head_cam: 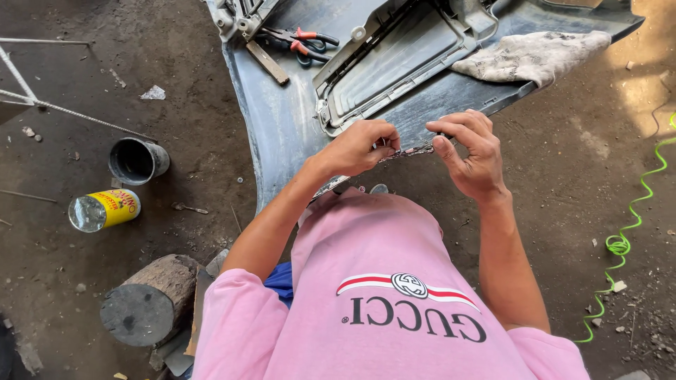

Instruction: The person works on a large, detached car bumper, using their hands to pull and remove small pieces of debris from the edge. They then use a pair of pliers to grip and extract additional fragments from the bumper's surface.

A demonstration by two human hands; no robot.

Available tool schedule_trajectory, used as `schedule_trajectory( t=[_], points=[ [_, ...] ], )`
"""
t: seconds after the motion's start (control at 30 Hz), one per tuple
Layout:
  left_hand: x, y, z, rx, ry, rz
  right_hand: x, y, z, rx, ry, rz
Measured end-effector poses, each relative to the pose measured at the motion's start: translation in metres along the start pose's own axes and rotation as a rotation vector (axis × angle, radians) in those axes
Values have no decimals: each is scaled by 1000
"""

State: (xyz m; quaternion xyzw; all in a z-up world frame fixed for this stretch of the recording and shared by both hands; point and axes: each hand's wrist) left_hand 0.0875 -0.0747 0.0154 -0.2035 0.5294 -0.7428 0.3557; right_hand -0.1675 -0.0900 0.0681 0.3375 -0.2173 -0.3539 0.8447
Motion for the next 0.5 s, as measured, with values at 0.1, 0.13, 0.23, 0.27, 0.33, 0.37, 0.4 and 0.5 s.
schedule_trajectory(
  t=[0.1, 0.13, 0.23, 0.27, 0.33, 0.37, 0.4, 0.5],
  points=[
    [4, 4, 3, -26, 32, -26, 1, 3, 2, 19, 10, -22],
    [5, 5, 4, -30, 35, -28, 0, 2, 2, 16, 10, -27],
    [7, 7, 2, -76, 67, -14, -1, 3, 6, 13, 20, -20],
    [5, 9, -2, -143, 29, 34, -1, 5, 9, 10, 44, -53],
    [2, 14, -12, -206, -22, 84, 4, 8, 18, 7, 72, -74],
    [0, 16, -17, -278, -83, 107, 8, 9, 25, 44, 133, -117],
    [-2, 18, -24, -352, -145, 130, 12, 10, 31, 81, 196, -160],
    [-7, 18, -33, -395, -235, 92, 47, 28, 57, 52, 366, -176]
  ],
)
Point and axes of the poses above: each hand's wrist, its own x-axis towards the middle knuckle, its own z-axis out of the back of the hand, y = z × x, and after that the axes turned 14 degrees about y, right-handed
